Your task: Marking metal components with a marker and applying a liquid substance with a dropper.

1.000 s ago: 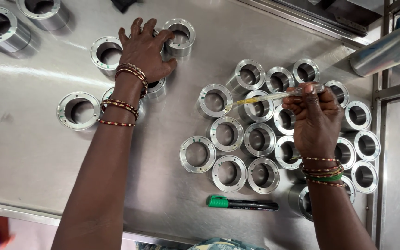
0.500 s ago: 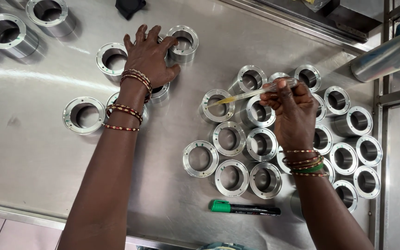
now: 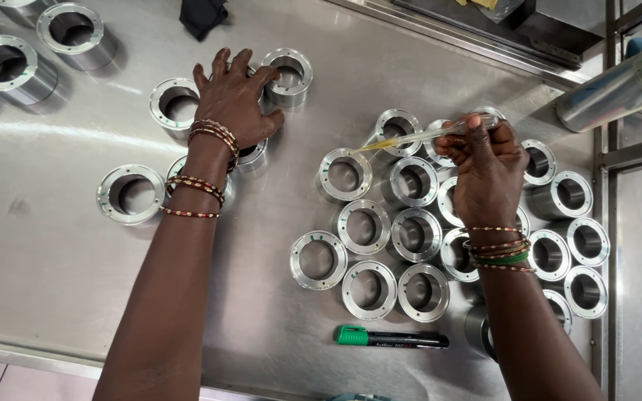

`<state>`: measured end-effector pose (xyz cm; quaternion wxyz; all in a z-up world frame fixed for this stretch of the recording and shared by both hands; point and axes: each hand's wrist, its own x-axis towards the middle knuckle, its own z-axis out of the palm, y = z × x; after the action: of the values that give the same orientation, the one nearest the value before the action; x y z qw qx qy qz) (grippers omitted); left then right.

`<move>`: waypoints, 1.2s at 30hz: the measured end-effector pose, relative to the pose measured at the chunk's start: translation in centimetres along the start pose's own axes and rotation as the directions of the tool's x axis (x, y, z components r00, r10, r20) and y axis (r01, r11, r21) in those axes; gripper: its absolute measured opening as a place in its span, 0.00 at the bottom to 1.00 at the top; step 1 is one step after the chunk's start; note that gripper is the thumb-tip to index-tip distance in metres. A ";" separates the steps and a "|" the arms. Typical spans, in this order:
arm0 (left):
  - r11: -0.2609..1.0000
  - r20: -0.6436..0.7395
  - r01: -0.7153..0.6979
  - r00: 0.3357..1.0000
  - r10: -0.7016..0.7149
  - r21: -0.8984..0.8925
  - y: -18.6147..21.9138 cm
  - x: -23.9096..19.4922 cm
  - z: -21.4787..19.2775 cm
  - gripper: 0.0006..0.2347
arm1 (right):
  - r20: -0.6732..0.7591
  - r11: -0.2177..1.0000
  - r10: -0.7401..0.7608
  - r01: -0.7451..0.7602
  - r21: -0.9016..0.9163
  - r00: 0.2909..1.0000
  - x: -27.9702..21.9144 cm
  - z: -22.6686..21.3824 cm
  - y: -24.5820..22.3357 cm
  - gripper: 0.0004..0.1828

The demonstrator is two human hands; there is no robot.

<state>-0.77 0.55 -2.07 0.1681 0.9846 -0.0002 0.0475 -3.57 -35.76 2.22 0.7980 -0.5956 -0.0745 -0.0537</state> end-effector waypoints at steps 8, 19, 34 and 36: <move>1.000 -0.022 -0.014 1.000 0.014 0.017 -0.1 0.2 0.2 0.28 | -0.106 0.996 -0.091 0.092 0.012 0.990 2.3 -4.3 -0.6 0.12; 1.000 -0.027 0.000 1.000 0.000 0.031 0.0 0.2 0.1 0.28 | -0.106 0.996 -0.093 0.091 -0.027 0.990 4.2 -3.3 0.8 0.12; 0.999 0.000 0.008 1.000 -0.008 0.031 0.1 0.1 0.0 0.28 | -0.102 0.999 -0.048 0.047 -0.012 0.994 0.1 -6.0 -1.7 0.10; 0.999 -0.005 0.004 1.000 -0.004 0.033 0.1 0.1 -0.1 0.27 | -0.096 0.997 -0.062 0.058 -0.042 0.993 0.3 -6.1 -1.6 0.11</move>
<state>-0.73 0.48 -1.91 0.1518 0.9871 0.0031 0.0497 -3.27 -42.02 2.09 0.7870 -0.6051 -0.0525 -0.1080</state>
